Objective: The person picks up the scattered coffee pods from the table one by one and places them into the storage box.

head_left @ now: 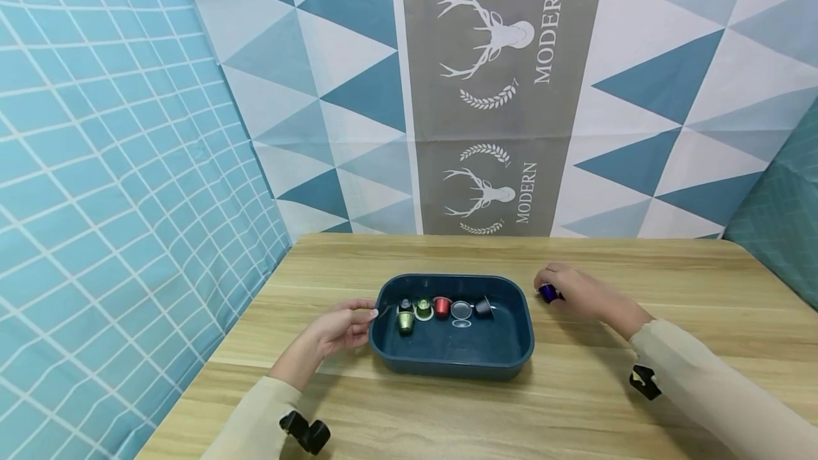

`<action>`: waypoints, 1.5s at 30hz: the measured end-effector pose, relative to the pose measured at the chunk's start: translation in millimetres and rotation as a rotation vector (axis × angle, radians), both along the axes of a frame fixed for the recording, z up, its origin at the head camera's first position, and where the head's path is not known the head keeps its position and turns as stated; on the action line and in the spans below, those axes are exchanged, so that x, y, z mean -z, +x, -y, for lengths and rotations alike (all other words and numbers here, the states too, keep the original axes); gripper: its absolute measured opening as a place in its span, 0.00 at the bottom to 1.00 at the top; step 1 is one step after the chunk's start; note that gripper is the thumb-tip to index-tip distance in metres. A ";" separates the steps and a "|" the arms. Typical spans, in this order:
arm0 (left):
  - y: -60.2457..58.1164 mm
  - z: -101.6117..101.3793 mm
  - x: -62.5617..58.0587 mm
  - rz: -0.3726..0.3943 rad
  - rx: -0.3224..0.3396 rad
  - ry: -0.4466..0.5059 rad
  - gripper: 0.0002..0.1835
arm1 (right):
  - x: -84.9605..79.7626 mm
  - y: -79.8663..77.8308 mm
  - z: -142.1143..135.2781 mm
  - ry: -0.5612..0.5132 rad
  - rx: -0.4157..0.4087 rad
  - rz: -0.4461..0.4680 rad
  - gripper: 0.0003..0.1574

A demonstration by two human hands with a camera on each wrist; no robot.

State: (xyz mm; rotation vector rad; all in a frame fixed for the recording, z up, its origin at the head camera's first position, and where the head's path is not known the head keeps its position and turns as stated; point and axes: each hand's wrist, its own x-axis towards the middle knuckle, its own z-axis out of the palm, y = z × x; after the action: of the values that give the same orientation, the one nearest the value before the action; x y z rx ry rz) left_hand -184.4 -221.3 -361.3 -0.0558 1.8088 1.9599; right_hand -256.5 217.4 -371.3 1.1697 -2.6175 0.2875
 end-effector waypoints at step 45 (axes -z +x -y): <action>-1.5 0.9 2.6 0.011 -0.029 0.013 0.20 | -2.1 7.8 5.6 0.027 -0.017 -0.077 0.25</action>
State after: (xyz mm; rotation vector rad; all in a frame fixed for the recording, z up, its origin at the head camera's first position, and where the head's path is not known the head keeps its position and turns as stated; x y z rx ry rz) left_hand -185.9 -222.2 -363.9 -0.0887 1.7975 1.9872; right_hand -248.6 211.9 -369.2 1.1883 -2.5542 0.2068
